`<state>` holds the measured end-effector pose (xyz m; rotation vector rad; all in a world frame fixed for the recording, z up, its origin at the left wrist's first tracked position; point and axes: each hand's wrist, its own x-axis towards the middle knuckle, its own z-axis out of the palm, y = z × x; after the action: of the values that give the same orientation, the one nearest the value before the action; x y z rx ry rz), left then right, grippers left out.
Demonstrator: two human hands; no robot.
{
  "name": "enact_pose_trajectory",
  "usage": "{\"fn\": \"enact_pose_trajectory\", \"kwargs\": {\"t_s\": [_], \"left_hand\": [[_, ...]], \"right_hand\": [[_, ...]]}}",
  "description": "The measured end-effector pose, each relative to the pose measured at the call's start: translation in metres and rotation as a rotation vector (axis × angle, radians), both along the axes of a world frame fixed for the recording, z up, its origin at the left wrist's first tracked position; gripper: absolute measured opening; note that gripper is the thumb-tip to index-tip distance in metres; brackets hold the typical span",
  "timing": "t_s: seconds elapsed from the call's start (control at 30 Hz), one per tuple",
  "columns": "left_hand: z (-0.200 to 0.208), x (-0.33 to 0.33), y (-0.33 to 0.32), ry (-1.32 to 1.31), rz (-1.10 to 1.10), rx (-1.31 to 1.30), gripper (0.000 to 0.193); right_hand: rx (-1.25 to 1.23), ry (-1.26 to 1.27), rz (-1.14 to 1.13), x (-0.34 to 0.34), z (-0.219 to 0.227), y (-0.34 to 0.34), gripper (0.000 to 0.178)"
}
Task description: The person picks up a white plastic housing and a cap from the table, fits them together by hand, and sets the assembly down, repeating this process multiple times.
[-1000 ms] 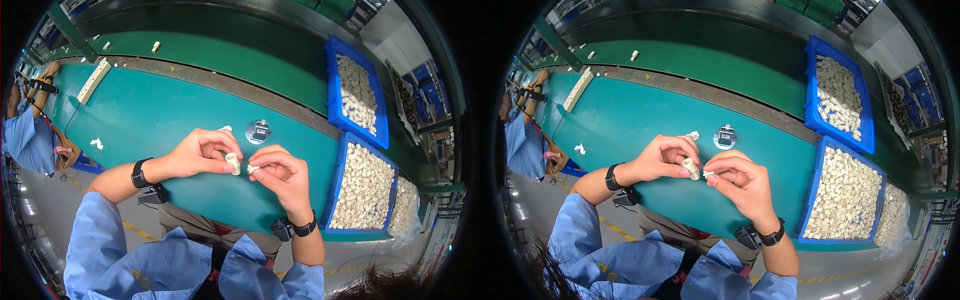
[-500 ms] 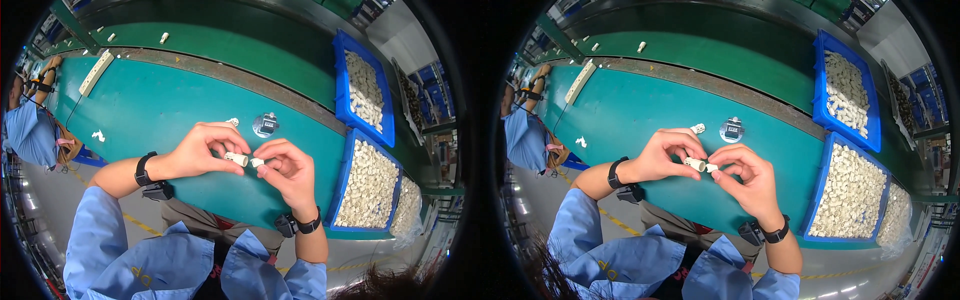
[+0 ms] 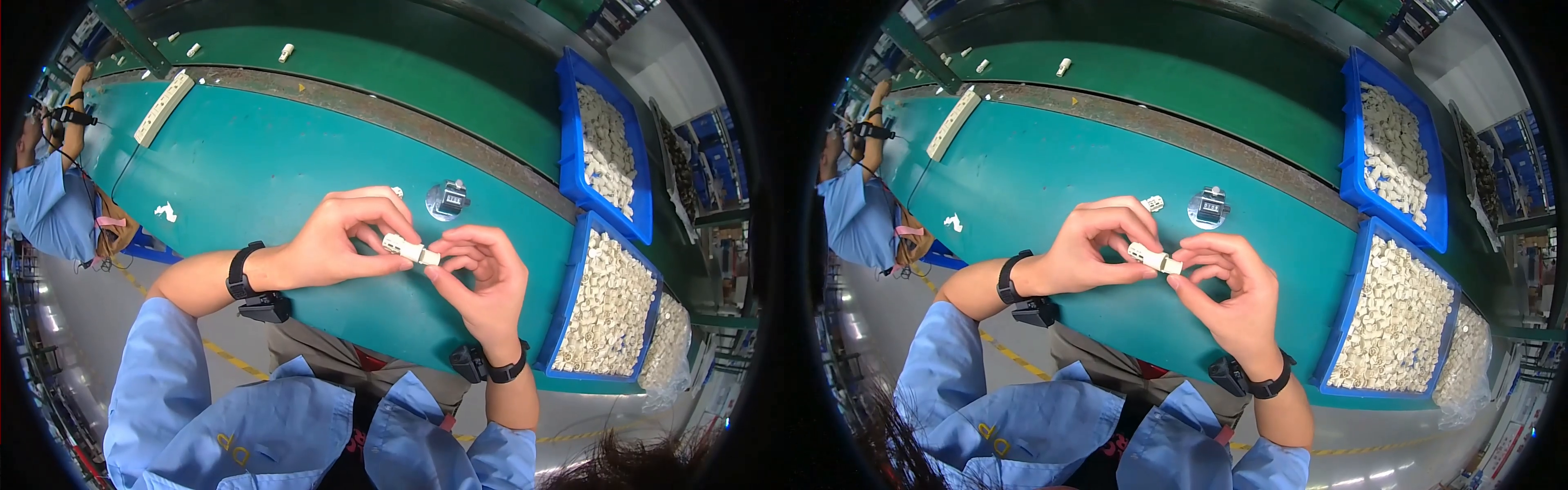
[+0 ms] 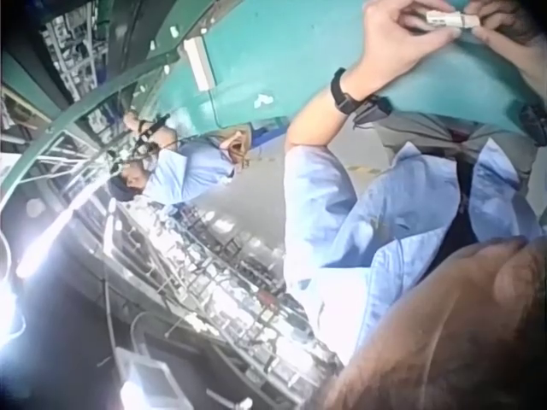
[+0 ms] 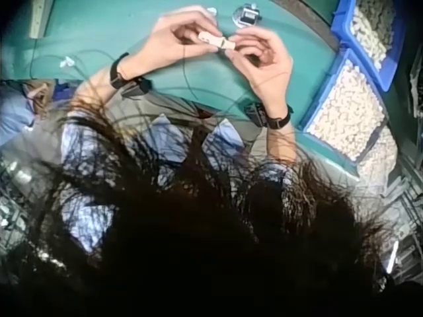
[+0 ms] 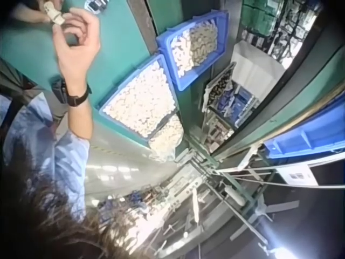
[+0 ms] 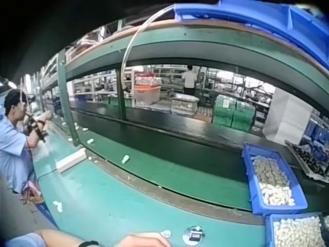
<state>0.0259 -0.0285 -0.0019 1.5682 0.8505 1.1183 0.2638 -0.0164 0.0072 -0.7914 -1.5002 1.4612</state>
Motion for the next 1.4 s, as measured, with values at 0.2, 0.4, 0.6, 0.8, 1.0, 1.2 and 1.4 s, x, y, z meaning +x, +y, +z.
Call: {"fn": "enact_pose_trajectory", "kwargs": {"t_s": [0.2,0.4,0.6,0.8,1.0,1.2,1.4], "left_hand": [[-0.0032,-0.0019,-0.0005,0.016,-0.013,0.017,0.024],[-0.005,-0.0021,-0.0017,0.008,-0.01,-0.027,0.023],[-0.006,-0.0031,-0.0016,-0.003,-0.022,-0.041,0.023],[-0.0064,-0.0025,-0.0008,-0.04,-0.018,-0.081,0.024],[-0.0056,-0.0041,0.0014,-0.039,-0.047,-0.109,0.024],[-0.0048,-0.0043,0.0006,-0.053,-0.033,-0.117,0.024],[-0.006,-0.0034,0.0004,-0.057,-0.048,-0.122,0.024]], "right_hand": [[0.131,-0.139,-0.022,0.0021,0.0015,0.0003,0.037],[0.217,-0.18,-0.023,0.0031,-0.0004,0.0011,0.036],[0.059,-0.073,0.006,0.0026,-0.0034,0.0018,0.033],[0.123,-0.091,0.018,0.0061,-0.0031,0.0022,0.031],[0.257,-0.12,0.038,0.0083,-0.0044,0.0038,0.031],[0.221,-0.126,0.004,0.0053,-0.0008,0.0004,0.031],[0.255,-0.109,-0.026,0.0053,-0.0031,-0.0011,0.032]]}}
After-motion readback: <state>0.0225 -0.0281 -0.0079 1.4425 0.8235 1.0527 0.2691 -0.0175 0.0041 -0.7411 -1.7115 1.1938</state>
